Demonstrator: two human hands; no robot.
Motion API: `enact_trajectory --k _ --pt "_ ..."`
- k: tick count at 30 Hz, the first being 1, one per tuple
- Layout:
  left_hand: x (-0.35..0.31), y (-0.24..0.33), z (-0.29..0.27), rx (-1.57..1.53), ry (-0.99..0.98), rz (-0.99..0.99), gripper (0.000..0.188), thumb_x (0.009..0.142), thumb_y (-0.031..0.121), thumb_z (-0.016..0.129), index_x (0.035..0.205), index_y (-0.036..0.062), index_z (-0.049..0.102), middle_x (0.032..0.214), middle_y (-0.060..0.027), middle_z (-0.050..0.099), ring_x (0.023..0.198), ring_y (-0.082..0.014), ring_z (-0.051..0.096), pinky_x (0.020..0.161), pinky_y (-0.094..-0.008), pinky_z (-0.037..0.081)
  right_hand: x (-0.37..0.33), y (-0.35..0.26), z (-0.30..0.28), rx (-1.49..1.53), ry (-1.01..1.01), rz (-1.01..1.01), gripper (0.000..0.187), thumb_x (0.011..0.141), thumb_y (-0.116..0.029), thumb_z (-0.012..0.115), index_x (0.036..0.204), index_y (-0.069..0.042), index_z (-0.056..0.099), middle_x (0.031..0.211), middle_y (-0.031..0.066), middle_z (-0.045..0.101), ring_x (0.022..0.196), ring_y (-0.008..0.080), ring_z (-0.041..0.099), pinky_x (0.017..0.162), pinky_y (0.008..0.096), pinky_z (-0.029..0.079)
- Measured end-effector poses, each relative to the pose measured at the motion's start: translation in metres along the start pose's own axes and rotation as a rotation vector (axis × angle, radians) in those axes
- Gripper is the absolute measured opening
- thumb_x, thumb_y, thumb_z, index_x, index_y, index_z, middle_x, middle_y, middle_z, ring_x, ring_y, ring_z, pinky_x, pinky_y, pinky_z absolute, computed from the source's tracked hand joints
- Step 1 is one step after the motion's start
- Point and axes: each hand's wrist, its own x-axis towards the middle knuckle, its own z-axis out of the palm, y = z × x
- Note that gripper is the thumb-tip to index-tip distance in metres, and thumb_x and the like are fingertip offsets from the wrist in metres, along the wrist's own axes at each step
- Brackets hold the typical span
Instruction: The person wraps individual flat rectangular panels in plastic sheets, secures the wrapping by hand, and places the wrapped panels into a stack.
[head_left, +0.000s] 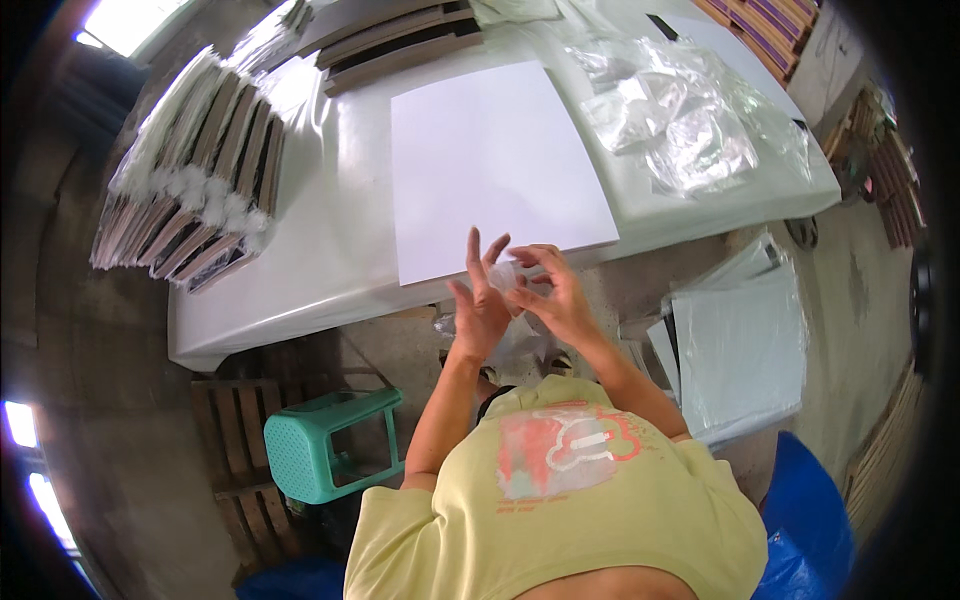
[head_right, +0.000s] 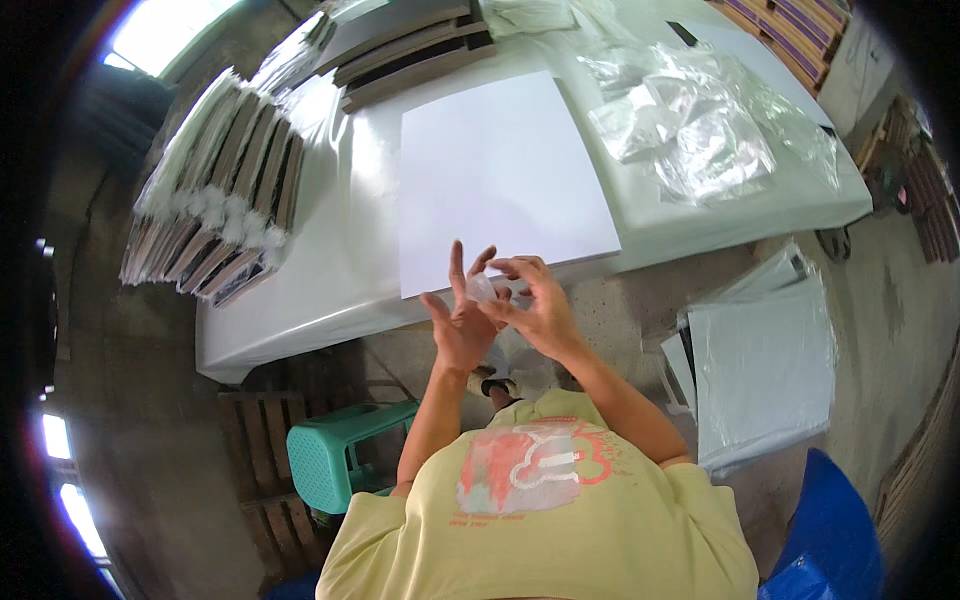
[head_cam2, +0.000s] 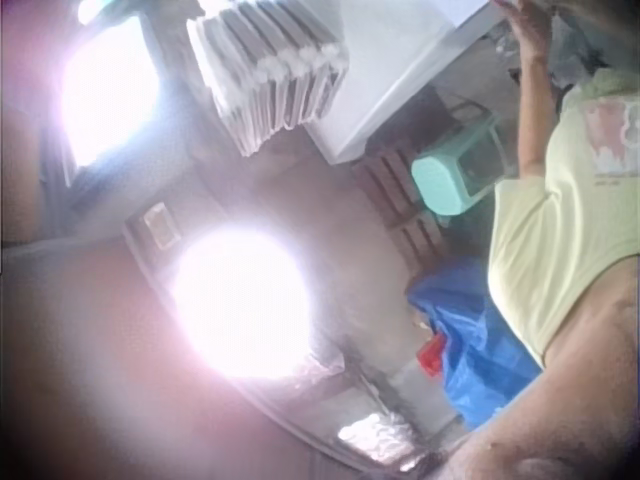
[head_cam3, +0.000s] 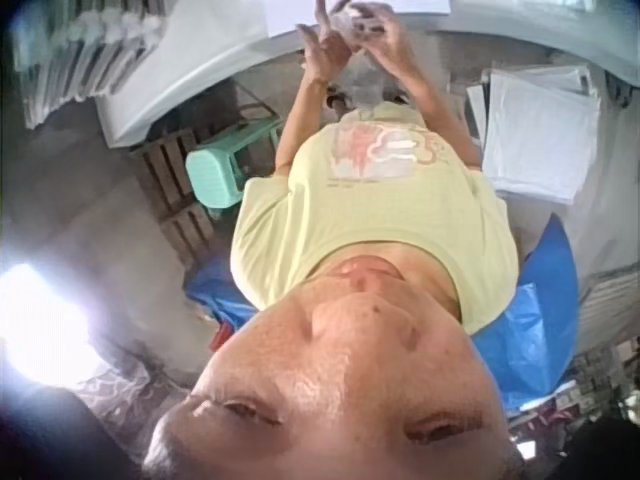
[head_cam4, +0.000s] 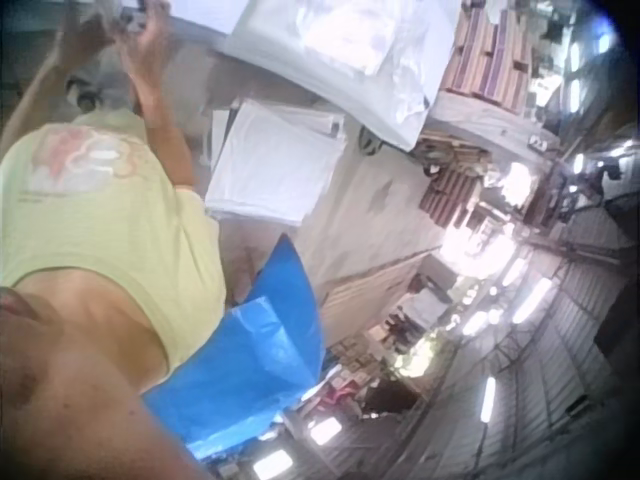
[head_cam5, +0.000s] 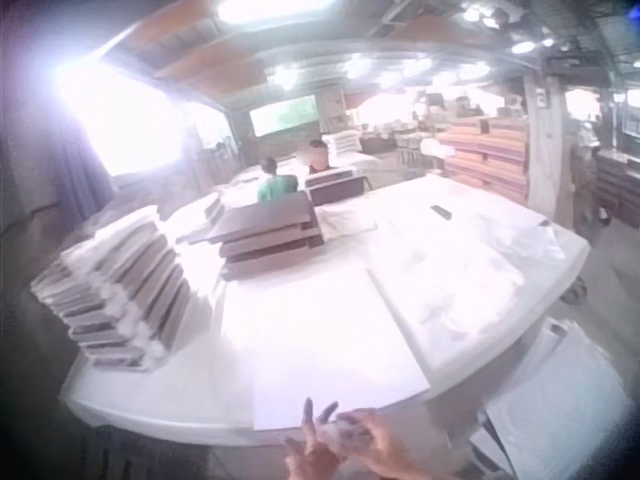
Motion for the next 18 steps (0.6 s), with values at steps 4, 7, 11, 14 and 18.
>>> enact_trajectory --k 4,7,11,14,18 --pt "-0.007 0.003 -0.003 0.500 -0.065 0.112 0.074 0.080 0.044 0.055 0.136 0.0150 0.017 0.129 -0.0054 0.033 0.103 -0.0134 0.041 0.085 -0.0290 0.037 0.016 0.005 0.023 0.173 -0.030 0.060 0.014 0.077 -0.012 0.060 0.088 -0.004 0.059 0.080 0.0038 0.058 0.068 0.0098 0.051 0.060 0.0213 0.040" --pt "-0.008 0.001 -0.012 0.443 0.234 0.092 0.034 0.084 0.018 0.055 0.112 -0.0001 0.050 0.101 -0.0050 0.057 0.088 -0.0098 0.050 0.077 -0.0229 0.041 0.018 0.015 0.028 0.081 0.003 0.082 0.009 0.077 -0.010 0.061 0.081 -0.002 0.059 0.061 0.0036 0.058 0.052 0.0072 0.048 0.048 0.0202 0.038" --pt "-0.014 0.006 -0.022 0.459 0.441 0.063 0.023 0.083 0.020 0.057 0.093 -0.0006 0.062 0.088 -0.0039 0.062 0.076 -0.0067 0.050 0.065 -0.0200 0.039 0.029 -0.012 0.023 -0.152 -0.143 0.297 0.014 0.074 -0.012 0.065 0.078 0.000 0.060 0.059 0.0035 0.056 0.052 0.0051 0.048 0.049 0.0201 0.039" --pt "-0.010 0.018 -0.022 0.395 0.502 -0.008 0.022 0.082 0.021 0.059 0.087 0.0008 0.064 0.081 -0.0022 0.062 0.071 -0.0051 0.048 0.061 -0.0185 0.036 0.033 -0.008 0.024 -0.121 -0.094 0.169 0.017 0.074 -0.014 0.066 0.077 0.001 0.060 0.059 0.0036 0.056 0.052 0.0042 0.047 0.047 0.0207 0.039" --pt "0.000 0.019 -0.026 0.368 0.457 0.053 0.021 0.082 0.023 0.059 0.072 0.0038 0.060 0.074 0.0004 0.059 0.066 -0.0051 0.045 0.060 -0.0182 0.031 0.031 0.010 0.028 0.194 -0.062 0.132 0.015 0.076 -0.012 0.063 0.075 0.002 0.059 0.064 0.0035 0.056 0.055 0.0048 0.048 0.047 0.0231 0.039"
